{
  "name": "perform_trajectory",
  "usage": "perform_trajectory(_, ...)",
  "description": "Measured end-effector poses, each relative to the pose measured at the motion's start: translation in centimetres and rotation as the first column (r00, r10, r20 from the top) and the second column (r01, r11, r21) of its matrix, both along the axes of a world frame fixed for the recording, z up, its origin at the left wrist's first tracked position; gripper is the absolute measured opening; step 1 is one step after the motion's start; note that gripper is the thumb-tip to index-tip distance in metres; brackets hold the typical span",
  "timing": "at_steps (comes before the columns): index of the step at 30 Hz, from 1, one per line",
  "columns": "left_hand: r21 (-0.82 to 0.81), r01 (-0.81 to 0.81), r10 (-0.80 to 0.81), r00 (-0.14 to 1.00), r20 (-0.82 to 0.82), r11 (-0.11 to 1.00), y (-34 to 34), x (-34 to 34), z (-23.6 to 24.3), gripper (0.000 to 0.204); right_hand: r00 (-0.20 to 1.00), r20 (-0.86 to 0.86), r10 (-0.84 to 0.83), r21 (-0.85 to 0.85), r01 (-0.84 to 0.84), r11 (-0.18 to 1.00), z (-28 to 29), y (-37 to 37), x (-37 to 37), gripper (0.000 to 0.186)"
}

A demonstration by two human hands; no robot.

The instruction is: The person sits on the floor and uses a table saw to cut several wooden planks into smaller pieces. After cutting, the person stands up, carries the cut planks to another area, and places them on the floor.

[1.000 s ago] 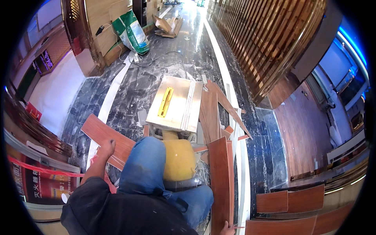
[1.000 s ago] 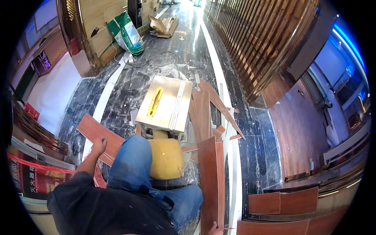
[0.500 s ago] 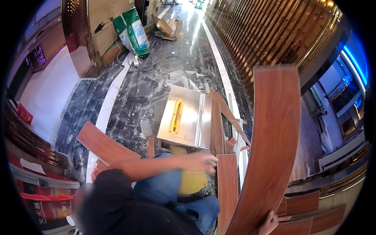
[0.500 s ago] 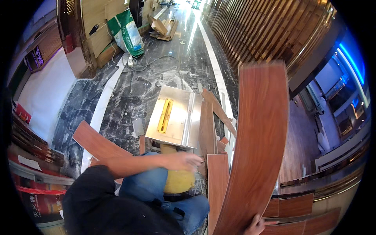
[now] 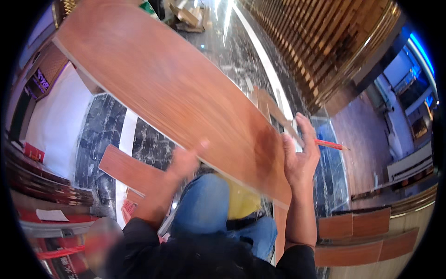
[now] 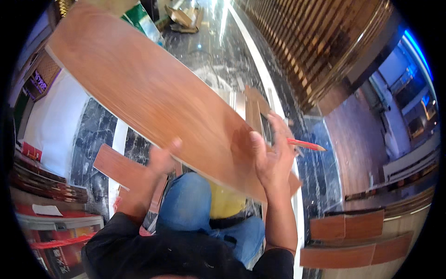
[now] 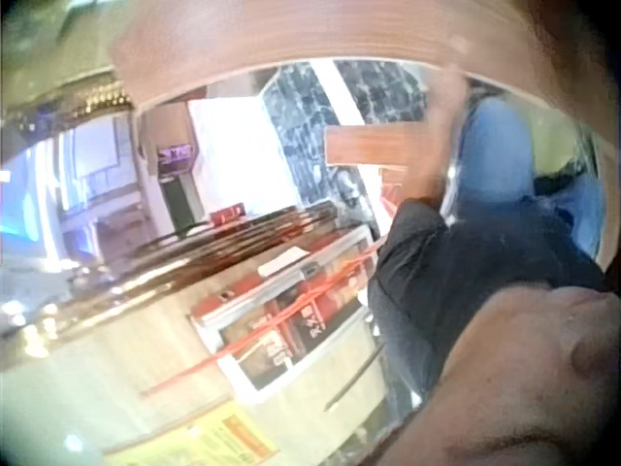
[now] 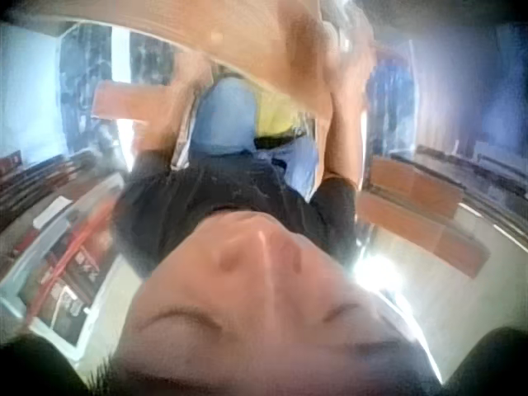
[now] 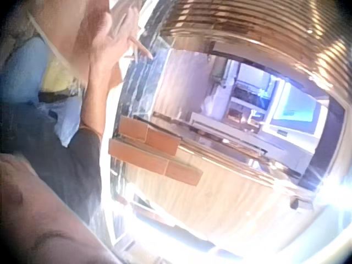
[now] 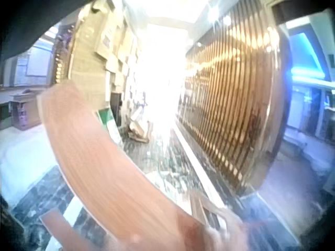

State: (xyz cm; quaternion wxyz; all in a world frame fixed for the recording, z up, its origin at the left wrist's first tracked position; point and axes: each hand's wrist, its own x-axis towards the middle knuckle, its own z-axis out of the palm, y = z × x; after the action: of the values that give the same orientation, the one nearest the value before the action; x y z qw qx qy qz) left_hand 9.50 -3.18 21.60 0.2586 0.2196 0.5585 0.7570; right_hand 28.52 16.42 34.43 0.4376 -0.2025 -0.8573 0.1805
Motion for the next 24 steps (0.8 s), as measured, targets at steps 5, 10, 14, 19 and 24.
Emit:
perform_trajectory(5, 0.291, -0.282, 0.236, 0.955, 0.182, 0.914, 0.6, -10.9, 0.4, 0.054, 0.959, -0.155, -0.235, -0.356, 0.168, 0.919, -12.9, 2.8, 5.6, 0.030)
perform_trajectory(10, 0.434, -0.322, 0.261, 0.945, 0.195, 0.841, 0.9, -16.7, -1.6, 0.051, 0.918, 0.049, -0.395, -0.804, 0.271, 0.529, -24.2, 6.6, 11.2, 0.043)
perform_trajectory(14, 0.441, -0.331, 0.236, 0.937, 0.255, 0.834, 1.3, -19.8, -3.4, 0.048, 0.940, -0.137, -0.313, -0.980, -0.082, 0.182, -25.7, 11.4, 8.2, 0.068)
perform_trajectory(19, 0.408, -0.345, 0.241, 0.928, 0.285, 0.845, 1.8, -24.7, -6.4, 0.047, 0.764, -0.508, -0.397, -0.823, -0.566, -0.035, -23.8, 17.1, -2.3, 0.058)
perform_trajectory(24, 0.357, -0.363, 0.206, 0.890, 0.407, 0.861, 1.8, -31.1, -11.0, 0.043, 0.851, -0.368, -0.375, -0.924, -0.379, 0.048, -24.5, 20.9, -9.3, 0.029)
